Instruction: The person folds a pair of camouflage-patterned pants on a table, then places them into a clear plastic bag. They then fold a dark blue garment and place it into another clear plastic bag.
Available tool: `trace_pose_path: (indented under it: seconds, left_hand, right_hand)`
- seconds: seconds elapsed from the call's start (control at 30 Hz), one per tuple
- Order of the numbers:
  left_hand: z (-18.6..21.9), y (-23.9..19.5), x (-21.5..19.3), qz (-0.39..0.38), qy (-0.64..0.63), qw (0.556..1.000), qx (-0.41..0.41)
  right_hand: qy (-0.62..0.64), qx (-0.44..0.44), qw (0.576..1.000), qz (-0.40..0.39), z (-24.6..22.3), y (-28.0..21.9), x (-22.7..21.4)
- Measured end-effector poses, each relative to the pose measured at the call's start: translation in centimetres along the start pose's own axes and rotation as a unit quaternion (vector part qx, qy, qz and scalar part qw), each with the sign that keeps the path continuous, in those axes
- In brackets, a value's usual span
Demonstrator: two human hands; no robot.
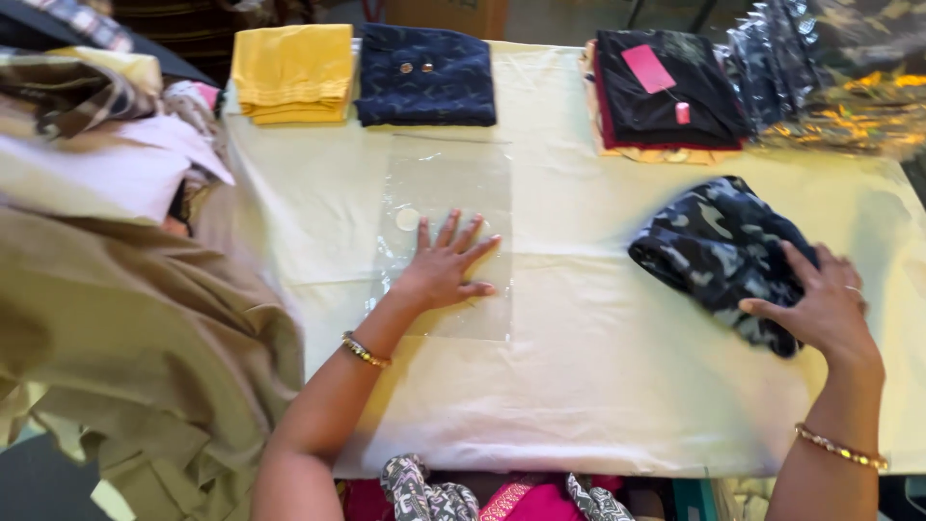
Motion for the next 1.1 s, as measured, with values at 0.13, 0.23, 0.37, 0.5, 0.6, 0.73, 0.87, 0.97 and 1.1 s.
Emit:
trace_pose_path:
  seconds: [0.13,0.23,0.37,0.5,0.6,0.73,0.87,0.97,1.1]
  left_hand:
    - [1.2,0.3,0.0,-0.009,-0.009,1.0,0.004]
    - [2.6,1.4,0.5,-0.001,-0.045,0.999,0.007]
    - [2.0,3.2,-2.8,0.051,-0.203,0.977,0.026]
    - [-8.3,8.3,-5.1,0.208,-0.267,0.941,0.015]
    - [-15.7,11.0,-7.9,0.247,-0.08,0.959,-0.111]
    - [-20.6,14.2,-9.4,0.313,0.05,0.942,-0.113]
    - [-23.9,18.6,-6.7,0.256,0.103,0.956,-0.099]
    - [-22.1,18.0,-7.9,0.263,0.188,0.944,-0.066]
    - [-21.7,19.6,-8.4,0.261,0.207,0.942,-0.035]
  right_hand:
    - [-0.008,-0.006,0.995,0.095,-8.6,1.6,-5.4]
    - [0.124,-0.116,0.977,0.131,-17.5,4.5,-3.8]
    - [0.241,-0.241,0.94,-0.019,-29.2,7.5,3.0]
    - [0.171,-0.284,0.942,-0.055,-33.4,10.7,5.8]
    - [0.121,-0.279,0.942,-0.143,-34.4,12.3,7.6]
    - [0.101,-0.246,0.943,-0.198,-33.5,13.1,8.6]
    - [0.065,-0.216,0.955,-0.19,-31.8,12.3,8.0]
    - [0.04,-0.185,0.965,-0.182,-29.2,11.8,8.5]
    - [0.049,-0.181,0.969,-0.16,-28.5,12.0,8.6]
Point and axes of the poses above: each hand's wrist, its own y-axis towards the middle knuckle, its own x-axis out of the palm, z = x × y, the point moved 9 cm from there along y, towards the middle knuckle, and after that the axes turned 10 degrees about -x, right-handed, at the moved point
